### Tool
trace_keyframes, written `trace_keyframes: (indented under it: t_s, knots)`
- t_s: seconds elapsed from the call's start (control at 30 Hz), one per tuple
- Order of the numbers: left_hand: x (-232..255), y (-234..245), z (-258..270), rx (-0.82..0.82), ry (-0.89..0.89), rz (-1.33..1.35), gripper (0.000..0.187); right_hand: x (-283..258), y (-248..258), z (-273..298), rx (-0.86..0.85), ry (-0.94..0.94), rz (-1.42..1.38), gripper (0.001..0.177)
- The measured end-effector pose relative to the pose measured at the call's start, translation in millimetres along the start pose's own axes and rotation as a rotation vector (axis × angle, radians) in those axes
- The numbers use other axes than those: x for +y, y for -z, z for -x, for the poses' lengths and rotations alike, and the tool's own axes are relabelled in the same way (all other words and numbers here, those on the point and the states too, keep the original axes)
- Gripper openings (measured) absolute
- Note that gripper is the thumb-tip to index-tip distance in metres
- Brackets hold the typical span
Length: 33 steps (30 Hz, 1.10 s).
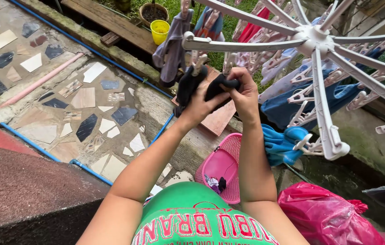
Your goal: Hanging various pieces of laundry such as socks and shirts on a circular drying rack with clips.
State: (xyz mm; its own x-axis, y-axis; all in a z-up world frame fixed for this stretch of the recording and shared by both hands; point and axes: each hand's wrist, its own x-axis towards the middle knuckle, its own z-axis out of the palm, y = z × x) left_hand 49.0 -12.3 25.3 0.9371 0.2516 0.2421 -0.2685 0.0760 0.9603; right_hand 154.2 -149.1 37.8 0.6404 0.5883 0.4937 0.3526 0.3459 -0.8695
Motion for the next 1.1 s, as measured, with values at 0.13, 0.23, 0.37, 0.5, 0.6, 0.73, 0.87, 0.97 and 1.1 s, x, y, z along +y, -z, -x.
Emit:
trace_keyframes:
  t_s: [0.13, 0.23, 0.37, 0.5, 0.6, 0.73, 0.87, 0.97, 1.1]
  knots:
    - [3.5, 7.5, -2.0, 0.089, -0.408, -0.202, 0.031, -22.8, -2.4, -3.1, -0.027, -0.012, -0.013, 0.030]
    - [11.7, 12.7, 0.4, 0.082, -0.214, 0.160, 0.039, -16.8, 3.3, -1.9, 0.016, -0.136, 0.022, 0.028]
    - [-12.1, 23.9, -5.5, 0.010, -0.118, 0.151, 0.018, 5.1, 16.9, -4.1, -0.003, -0.185, 0.042, 0.026]
    - [-13.0, 22.5, -12.7, 0.028, -0.124, 0.257, 0.021, -19.5, -8.4, -20.7, -0.094, -0.168, -0.038, 0.032]
    - [-11.6, 24.9, -18.1, 0.168, -0.224, -0.015, 0.023, -51.6, -26.7, -32.9, -0.106, -0.105, -0.267, 0.049]
    - [-25.7, 28.0, -26.4, 0.183, -0.212, -0.097, 0.020, -21.1, -8.4, -39.1, -0.052, -0.087, -0.491, 0.047]
    - [-14.3, 25.1, -32.8, 0.155, -0.129, -0.039, 0.016, -8.1, -9.2, -48.6, -0.010, -0.082, -0.528, 0.036]
    - [-20.8, 27.5, -39.6, 0.163, -0.174, 0.000, 0.011, -12.8, -18.3, -54.5, -0.036, -0.066, -0.493, 0.035]
    - [-42.3, 33.7, -48.9, 0.157, -0.132, 0.184, 0.018, -13.2, -23.5, -55.7, -0.056, -0.081, -0.458, 0.036]
